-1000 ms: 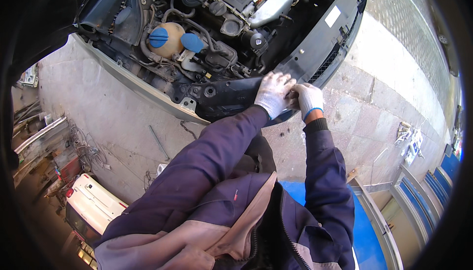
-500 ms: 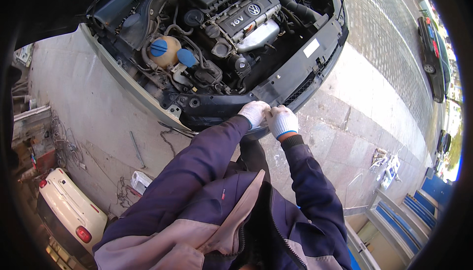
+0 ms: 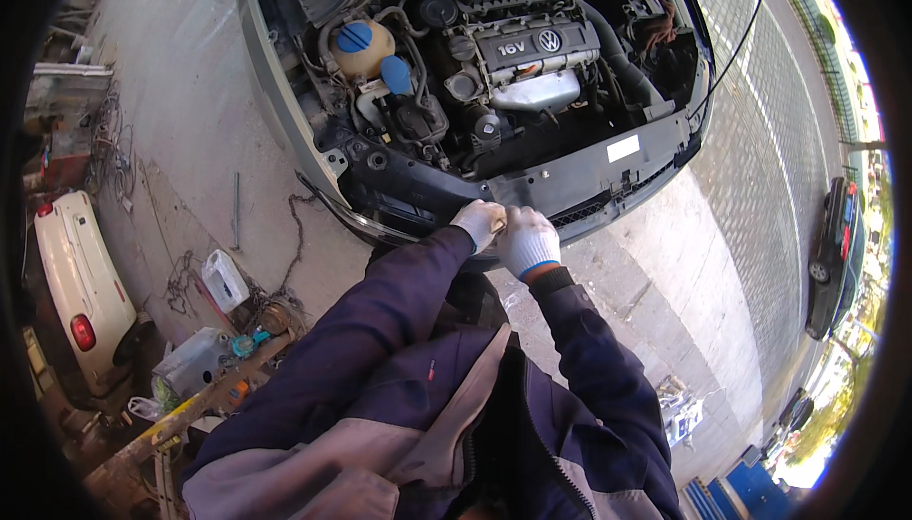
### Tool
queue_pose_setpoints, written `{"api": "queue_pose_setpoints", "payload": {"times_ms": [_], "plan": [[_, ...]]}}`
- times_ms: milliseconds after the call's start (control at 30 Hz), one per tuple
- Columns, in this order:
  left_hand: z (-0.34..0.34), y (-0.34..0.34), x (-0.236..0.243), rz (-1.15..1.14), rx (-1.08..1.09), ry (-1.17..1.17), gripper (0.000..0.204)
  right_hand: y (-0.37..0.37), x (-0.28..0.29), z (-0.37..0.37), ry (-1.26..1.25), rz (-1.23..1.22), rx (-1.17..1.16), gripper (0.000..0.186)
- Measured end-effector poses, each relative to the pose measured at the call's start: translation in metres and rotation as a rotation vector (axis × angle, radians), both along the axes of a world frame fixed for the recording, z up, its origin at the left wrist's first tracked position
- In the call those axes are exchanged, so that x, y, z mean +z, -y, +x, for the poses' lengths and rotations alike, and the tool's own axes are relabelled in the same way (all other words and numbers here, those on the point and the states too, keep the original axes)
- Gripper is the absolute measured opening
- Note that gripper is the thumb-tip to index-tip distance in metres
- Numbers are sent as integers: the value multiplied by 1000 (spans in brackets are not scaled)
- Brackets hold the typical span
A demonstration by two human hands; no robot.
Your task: The person removes the front bumper cover from a Volkswagen car by unscrewing fasteners and detaching clips. They then reattach the bumper cover, aligning it and securing it with screws and fasteners using a screwdriver.
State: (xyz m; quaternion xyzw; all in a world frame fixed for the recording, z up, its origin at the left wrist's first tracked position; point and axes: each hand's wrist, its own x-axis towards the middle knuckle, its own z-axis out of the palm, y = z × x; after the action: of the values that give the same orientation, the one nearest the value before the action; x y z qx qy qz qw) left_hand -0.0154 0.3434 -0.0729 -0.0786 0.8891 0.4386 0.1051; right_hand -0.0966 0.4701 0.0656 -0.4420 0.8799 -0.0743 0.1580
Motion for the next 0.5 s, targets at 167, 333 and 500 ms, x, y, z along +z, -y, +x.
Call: {"api": "queue_pose_setpoints", "payload": {"times_ms": [167,333,500], "plan": [[0,1,-3,-79,-57,-60,22,14,16,-5,-149,154,410,16],[-3,-9,-9,-172,-32,-75,24,19,-6,-13,-81,257,244,29],[0,-9,-2,-97,76,16,19,15,-23,-35,1161,23,-1183,37]]}}
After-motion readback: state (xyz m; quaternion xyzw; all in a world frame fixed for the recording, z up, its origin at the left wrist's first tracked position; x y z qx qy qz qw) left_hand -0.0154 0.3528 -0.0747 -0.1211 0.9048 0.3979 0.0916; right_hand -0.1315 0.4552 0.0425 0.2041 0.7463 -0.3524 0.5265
